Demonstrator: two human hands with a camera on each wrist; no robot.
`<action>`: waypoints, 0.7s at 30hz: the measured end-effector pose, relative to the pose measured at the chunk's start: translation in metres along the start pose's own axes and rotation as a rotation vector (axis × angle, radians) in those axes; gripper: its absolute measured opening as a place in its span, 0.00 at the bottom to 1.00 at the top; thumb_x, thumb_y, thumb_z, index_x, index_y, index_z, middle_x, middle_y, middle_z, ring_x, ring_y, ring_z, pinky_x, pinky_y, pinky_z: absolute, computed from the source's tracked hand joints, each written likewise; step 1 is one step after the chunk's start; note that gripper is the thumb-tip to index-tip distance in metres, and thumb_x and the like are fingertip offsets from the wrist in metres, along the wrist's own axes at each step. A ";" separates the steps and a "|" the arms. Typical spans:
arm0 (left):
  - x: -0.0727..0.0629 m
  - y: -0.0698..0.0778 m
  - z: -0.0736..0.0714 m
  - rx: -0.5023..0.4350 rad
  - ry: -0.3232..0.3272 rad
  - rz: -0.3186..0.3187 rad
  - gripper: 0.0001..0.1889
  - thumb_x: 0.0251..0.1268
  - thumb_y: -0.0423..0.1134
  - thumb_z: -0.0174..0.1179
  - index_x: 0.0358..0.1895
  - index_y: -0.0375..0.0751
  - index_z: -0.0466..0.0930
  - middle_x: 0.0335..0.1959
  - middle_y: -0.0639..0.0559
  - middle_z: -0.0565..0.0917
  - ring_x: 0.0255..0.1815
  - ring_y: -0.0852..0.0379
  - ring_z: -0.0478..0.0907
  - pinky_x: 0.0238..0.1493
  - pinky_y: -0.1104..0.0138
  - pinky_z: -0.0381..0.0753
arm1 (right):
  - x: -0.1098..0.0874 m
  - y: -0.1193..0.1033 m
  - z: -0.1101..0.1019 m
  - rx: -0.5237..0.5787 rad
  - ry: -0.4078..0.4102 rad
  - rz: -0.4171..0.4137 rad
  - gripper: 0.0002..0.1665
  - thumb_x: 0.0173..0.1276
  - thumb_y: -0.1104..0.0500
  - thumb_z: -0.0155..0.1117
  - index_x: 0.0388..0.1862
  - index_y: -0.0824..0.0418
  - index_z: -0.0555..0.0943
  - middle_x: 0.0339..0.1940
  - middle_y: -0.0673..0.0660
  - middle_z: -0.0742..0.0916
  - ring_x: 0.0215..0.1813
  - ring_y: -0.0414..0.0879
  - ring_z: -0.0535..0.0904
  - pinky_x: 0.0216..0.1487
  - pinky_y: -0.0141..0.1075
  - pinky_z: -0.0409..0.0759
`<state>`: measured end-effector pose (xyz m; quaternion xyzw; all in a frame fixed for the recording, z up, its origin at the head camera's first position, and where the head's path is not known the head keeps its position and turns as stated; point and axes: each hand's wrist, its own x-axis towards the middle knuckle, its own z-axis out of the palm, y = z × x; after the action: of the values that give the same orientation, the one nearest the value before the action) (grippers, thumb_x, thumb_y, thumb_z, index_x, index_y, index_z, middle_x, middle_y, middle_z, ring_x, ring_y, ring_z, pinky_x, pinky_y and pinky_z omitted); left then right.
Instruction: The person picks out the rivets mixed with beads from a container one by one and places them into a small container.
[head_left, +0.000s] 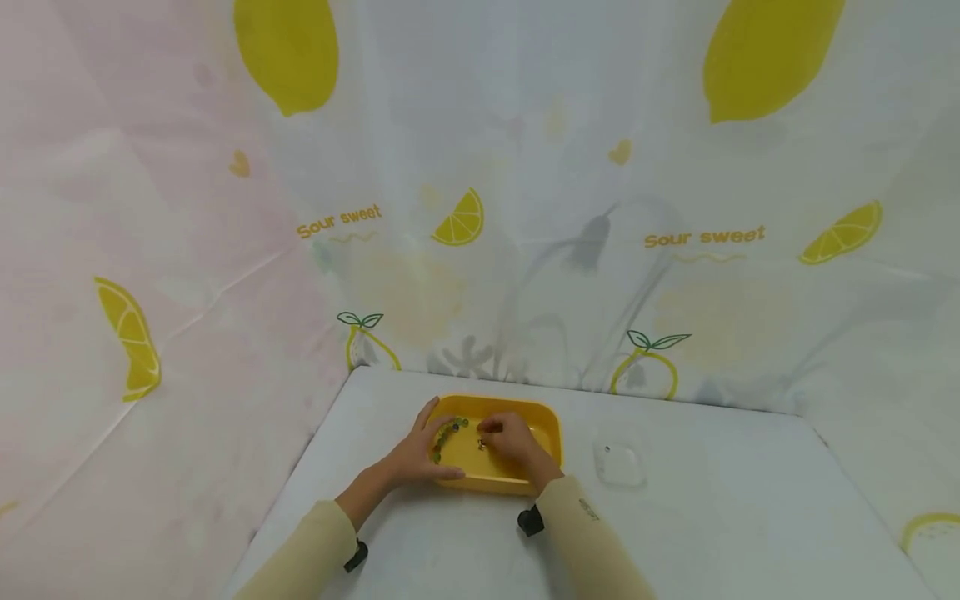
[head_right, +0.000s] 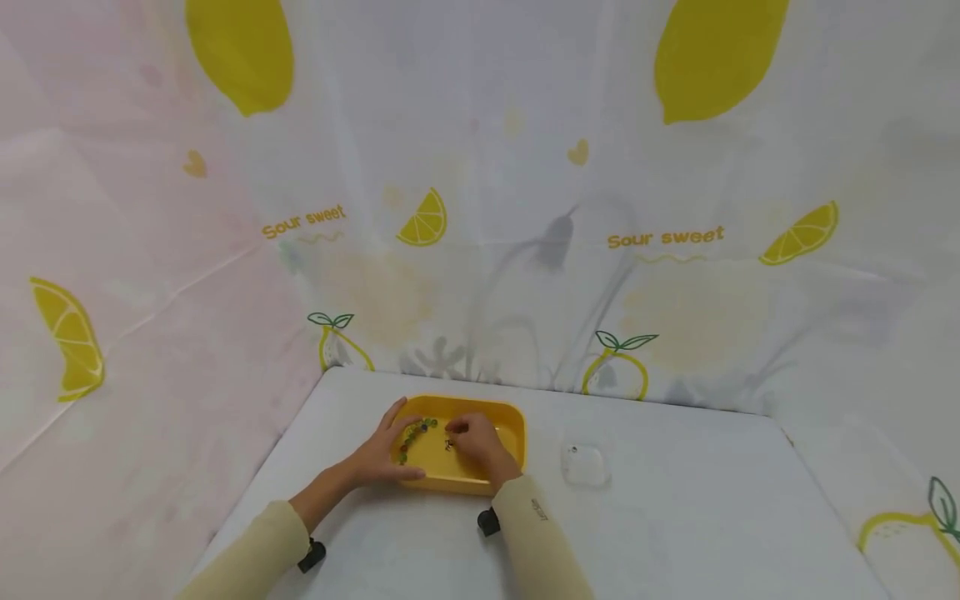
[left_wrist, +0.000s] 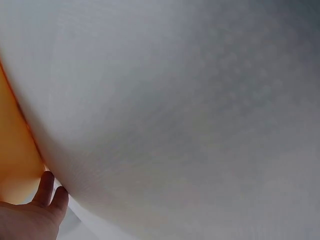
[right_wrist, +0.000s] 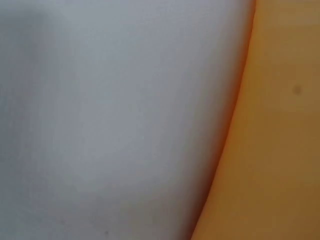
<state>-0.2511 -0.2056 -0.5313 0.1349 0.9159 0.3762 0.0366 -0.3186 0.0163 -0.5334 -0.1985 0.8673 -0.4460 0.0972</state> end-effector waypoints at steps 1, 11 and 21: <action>0.000 0.000 0.000 0.000 -0.003 0.001 0.52 0.45 0.65 0.73 0.74 0.51 0.61 0.82 0.45 0.36 0.78 0.33 0.51 0.68 0.36 0.63 | -0.001 -0.002 -0.001 0.004 0.000 0.006 0.10 0.67 0.66 0.63 0.44 0.66 0.87 0.44 0.61 0.89 0.49 0.53 0.83 0.54 0.46 0.82; 0.001 -0.001 -0.001 0.029 -0.003 -0.009 0.51 0.45 0.64 0.74 0.74 0.52 0.62 0.82 0.47 0.35 0.77 0.34 0.54 0.68 0.37 0.65 | -0.001 -0.008 0.000 -0.019 0.044 0.001 0.06 0.64 0.65 0.68 0.38 0.65 0.89 0.37 0.59 0.90 0.42 0.50 0.84 0.46 0.41 0.83; 0.002 0.001 -0.003 0.009 -0.014 -0.022 0.51 0.46 0.63 0.74 0.74 0.51 0.62 0.82 0.45 0.35 0.78 0.33 0.50 0.69 0.36 0.63 | 0.006 -0.001 0.004 -0.150 0.060 0.012 0.03 0.63 0.65 0.69 0.35 0.62 0.89 0.35 0.56 0.90 0.39 0.47 0.83 0.43 0.40 0.83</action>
<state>-0.2532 -0.2062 -0.5285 0.1275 0.9188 0.3705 0.0468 -0.3225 0.0100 -0.5346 -0.1866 0.9021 -0.3847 0.0586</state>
